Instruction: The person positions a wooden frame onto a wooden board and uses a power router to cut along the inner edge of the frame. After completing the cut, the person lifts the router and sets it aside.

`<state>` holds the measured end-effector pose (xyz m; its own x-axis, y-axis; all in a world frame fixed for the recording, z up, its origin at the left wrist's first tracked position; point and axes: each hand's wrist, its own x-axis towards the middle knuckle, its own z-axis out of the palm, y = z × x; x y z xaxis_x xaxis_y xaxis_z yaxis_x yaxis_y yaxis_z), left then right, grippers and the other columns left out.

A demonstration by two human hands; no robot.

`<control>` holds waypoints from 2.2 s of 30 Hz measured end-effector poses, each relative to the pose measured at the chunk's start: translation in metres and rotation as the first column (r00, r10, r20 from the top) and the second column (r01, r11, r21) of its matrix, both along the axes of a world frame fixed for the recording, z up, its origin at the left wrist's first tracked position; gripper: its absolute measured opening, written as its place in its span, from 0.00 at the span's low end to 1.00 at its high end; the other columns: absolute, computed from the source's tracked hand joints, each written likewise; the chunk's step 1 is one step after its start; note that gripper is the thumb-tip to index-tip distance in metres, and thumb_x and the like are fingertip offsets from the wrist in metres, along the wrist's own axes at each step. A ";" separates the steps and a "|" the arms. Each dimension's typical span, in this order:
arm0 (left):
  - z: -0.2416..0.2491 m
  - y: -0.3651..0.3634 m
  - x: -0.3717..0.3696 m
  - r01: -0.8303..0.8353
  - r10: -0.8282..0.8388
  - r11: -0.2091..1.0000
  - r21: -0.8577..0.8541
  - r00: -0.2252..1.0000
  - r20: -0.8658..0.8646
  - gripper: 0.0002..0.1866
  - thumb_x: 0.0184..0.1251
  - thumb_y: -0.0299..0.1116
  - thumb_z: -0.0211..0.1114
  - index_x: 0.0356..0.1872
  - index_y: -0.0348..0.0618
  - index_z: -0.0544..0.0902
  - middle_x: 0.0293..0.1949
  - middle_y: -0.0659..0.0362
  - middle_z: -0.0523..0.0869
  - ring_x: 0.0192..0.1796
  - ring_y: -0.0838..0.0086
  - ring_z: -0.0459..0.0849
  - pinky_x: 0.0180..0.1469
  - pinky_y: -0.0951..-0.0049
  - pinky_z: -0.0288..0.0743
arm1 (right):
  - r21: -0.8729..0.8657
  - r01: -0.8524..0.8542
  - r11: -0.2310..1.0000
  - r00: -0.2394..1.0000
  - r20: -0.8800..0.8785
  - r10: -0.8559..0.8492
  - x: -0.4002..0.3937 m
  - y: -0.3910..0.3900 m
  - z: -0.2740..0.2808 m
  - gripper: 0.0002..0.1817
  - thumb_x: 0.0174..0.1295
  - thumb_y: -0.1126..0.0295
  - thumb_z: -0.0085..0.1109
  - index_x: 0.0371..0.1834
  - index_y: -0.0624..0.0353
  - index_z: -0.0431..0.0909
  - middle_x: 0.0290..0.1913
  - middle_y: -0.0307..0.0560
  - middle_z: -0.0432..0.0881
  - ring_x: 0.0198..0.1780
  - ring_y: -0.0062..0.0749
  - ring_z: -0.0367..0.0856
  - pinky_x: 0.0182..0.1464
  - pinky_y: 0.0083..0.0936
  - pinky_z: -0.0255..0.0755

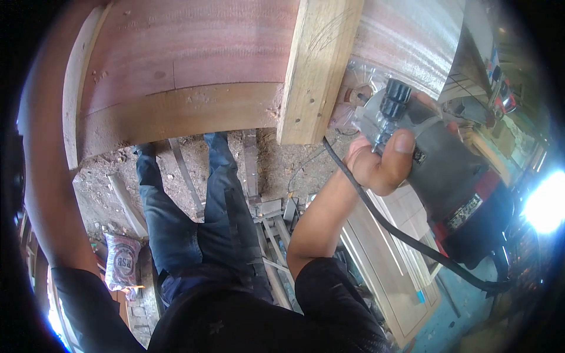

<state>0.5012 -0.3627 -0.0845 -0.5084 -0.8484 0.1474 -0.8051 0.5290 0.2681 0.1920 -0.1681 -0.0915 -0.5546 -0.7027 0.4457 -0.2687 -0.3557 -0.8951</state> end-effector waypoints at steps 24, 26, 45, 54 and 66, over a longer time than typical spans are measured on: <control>-0.019 -0.004 -0.010 -0.108 0.135 0.961 -0.255 0.986 0.093 0.54 0.47 0.71 0.77 0.74 0.48 0.79 0.68 0.46 0.83 0.74 0.52 0.78 0.78 0.43 0.69 | 0.000 0.065 0.998 0.960 -0.275 -0.062 0.014 -0.001 0.002 0.44 0.59 0.61 0.59 0.76 0.74 0.57 0.53 0.80 0.78 0.51 0.62 0.82 0.57 0.54 0.82; -0.020 -0.005 -0.010 -0.115 0.146 0.955 -0.274 0.985 0.096 0.54 0.47 0.71 0.77 0.73 0.48 0.80 0.68 0.46 0.84 0.74 0.52 0.78 0.78 0.43 0.69 | -0.010 0.007 1.000 0.947 -0.321 -0.010 0.007 0.000 0.001 0.44 0.58 0.61 0.59 0.76 0.74 0.57 0.52 0.80 0.79 0.50 0.62 0.83 0.56 0.54 0.81; 0.011 -0.020 -0.004 -0.013 0.086 0.961 0.276 0.963 -0.255 0.55 0.45 0.71 0.78 0.73 0.46 0.80 0.69 0.45 0.83 0.75 0.51 0.78 0.80 0.41 0.67 | -0.009 0.036 0.999 0.969 -0.244 -0.037 0.010 0.001 -0.003 0.44 0.56 0.62 0.60 0.77 0.70 0.59 0.55 0.75 0.78 0.54 0.61 0.82 0.58 0.54 0.80; -0.024 -0.031 -0.002 -0.111 0.150 0.971 -0.214 0.973 0.177 0.57 0.45 0.72 0.76 0.76 0.48 0.77 0.65 0.46 0.86 0.64 0.51 0.86 0.79 0.40 0.65 | 0.000 0.053 0.999 0.967 -0.248 -0.051 0.009 0.000 -0.009 0.46 0.57 0.60 0.56 0.78 0.72 0.54 0.58 0.72 0.74 0.58 0.58 0.77 0.62 0.54 0.76; -0.002 -0.007 -0.014 -0.072 0.063 0.964 -0.255 0.997 -0.044 0.53 0.44 0.63 0.80 0.72 0.43 0.80 0.55 0.51 0.89 0.55 0.60 0.89 0.69 0.45 0.76 | -0.016 0.068 0.998 0.961 -0.269 -0.070 0.019 -0.014 -0.005 0.41 0.56 0.58 0.62 0.69 0.74 0.63 0.50 0.68 0.79 0.51 0.50 0.82 0.49 0.41 0.82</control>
<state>0.4869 -0.3698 -0.0866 -0.4416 -0.8121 0.3814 -0.8338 0.5284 0.1597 0.2107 -0.1819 -0.0963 -0.4609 -0.6631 0.5898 -0.5235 -0.3336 -0.7840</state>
